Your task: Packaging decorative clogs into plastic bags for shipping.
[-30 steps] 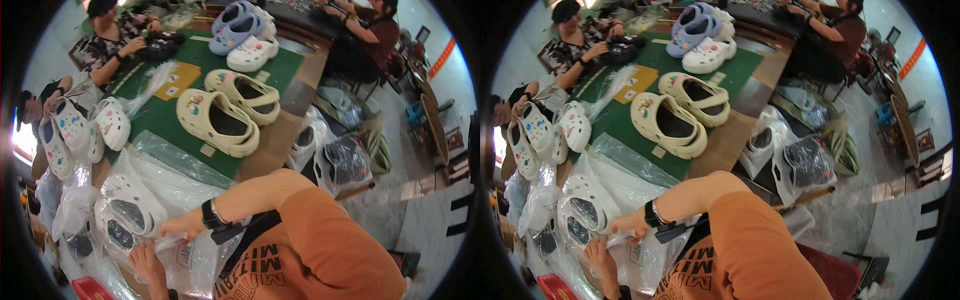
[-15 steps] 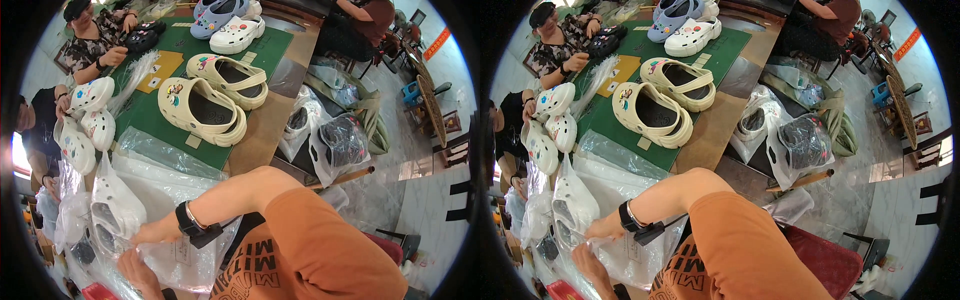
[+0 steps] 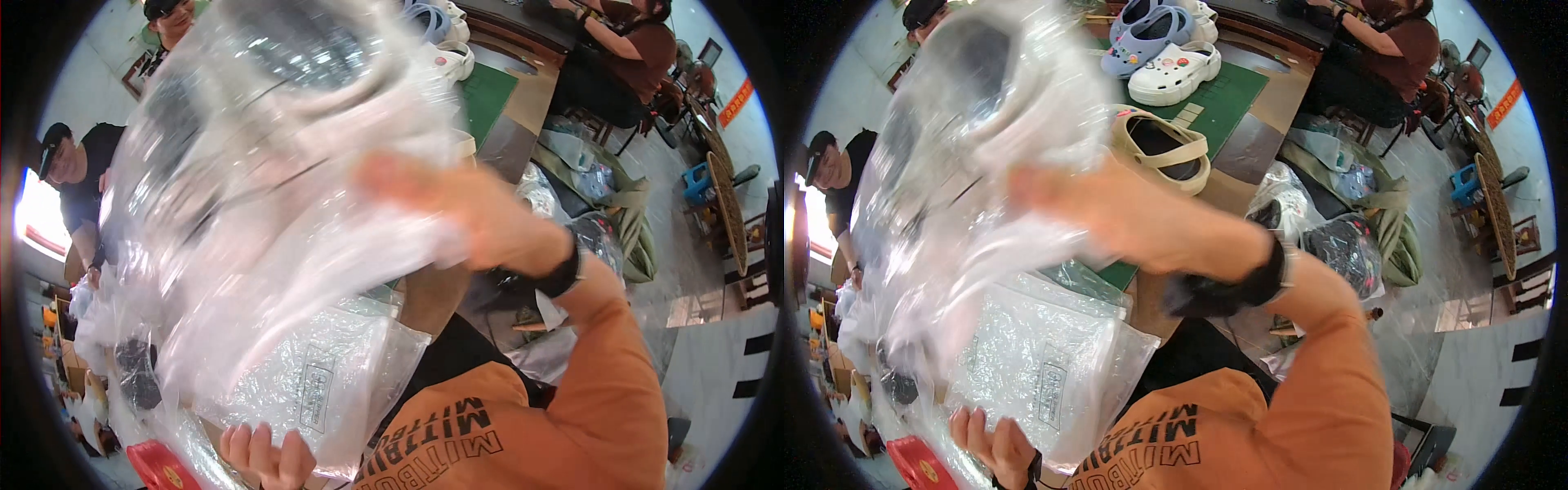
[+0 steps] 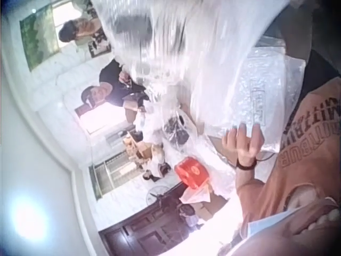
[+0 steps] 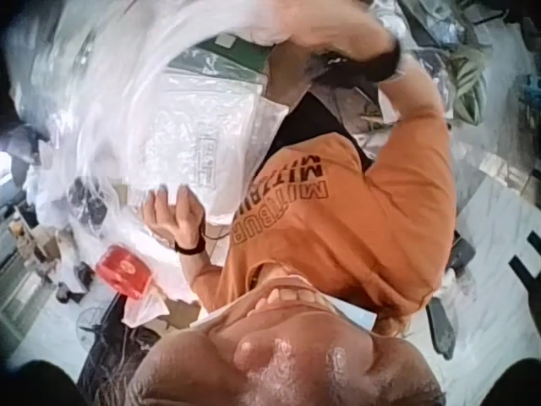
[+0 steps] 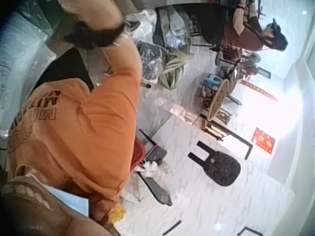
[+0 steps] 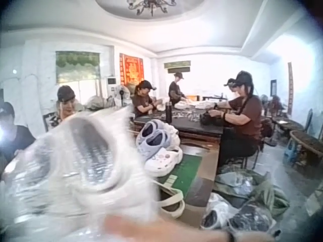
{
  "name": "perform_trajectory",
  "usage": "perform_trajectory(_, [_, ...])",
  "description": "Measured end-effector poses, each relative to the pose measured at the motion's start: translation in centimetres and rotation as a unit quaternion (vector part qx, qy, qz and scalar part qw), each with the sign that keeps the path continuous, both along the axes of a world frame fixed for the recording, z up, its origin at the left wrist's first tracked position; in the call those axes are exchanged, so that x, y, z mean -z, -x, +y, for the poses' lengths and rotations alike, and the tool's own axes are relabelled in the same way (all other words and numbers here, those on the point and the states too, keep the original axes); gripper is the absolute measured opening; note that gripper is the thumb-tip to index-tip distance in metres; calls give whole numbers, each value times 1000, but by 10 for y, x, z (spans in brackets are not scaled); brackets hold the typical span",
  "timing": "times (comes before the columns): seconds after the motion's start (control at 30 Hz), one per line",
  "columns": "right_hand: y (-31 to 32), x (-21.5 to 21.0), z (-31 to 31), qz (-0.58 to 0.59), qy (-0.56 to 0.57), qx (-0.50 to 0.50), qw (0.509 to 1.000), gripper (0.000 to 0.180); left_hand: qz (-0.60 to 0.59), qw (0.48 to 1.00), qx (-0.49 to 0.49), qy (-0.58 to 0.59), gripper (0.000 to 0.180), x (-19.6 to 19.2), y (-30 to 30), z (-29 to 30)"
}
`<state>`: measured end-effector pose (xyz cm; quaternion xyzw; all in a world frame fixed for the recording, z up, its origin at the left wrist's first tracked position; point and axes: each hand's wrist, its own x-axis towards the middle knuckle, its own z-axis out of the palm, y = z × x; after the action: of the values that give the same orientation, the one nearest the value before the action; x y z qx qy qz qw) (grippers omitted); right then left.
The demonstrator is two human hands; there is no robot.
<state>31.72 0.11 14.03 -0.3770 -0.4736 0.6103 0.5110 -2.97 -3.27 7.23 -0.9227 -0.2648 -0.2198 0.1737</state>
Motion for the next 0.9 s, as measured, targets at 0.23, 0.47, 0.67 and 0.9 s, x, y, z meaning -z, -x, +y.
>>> perform_trajectory(0.23, [-148,49,-50,-149,-64,411,897,42,-13,994,60,87,21,35,-59,36])
perform_trajectory(0.47, [-299,113,-102,-157,106,525,830,41,37,969,144,196,28,54,-104,53])
perform_trajectory(0.67, [-404,151,-119,42,50,536,842,42,66,965,126,219,26,50,-132,59])
perform_trajectory(0.9, [-450,211,-129,177,104,617,760,49,75,964,106,234,25,49,-152,54])
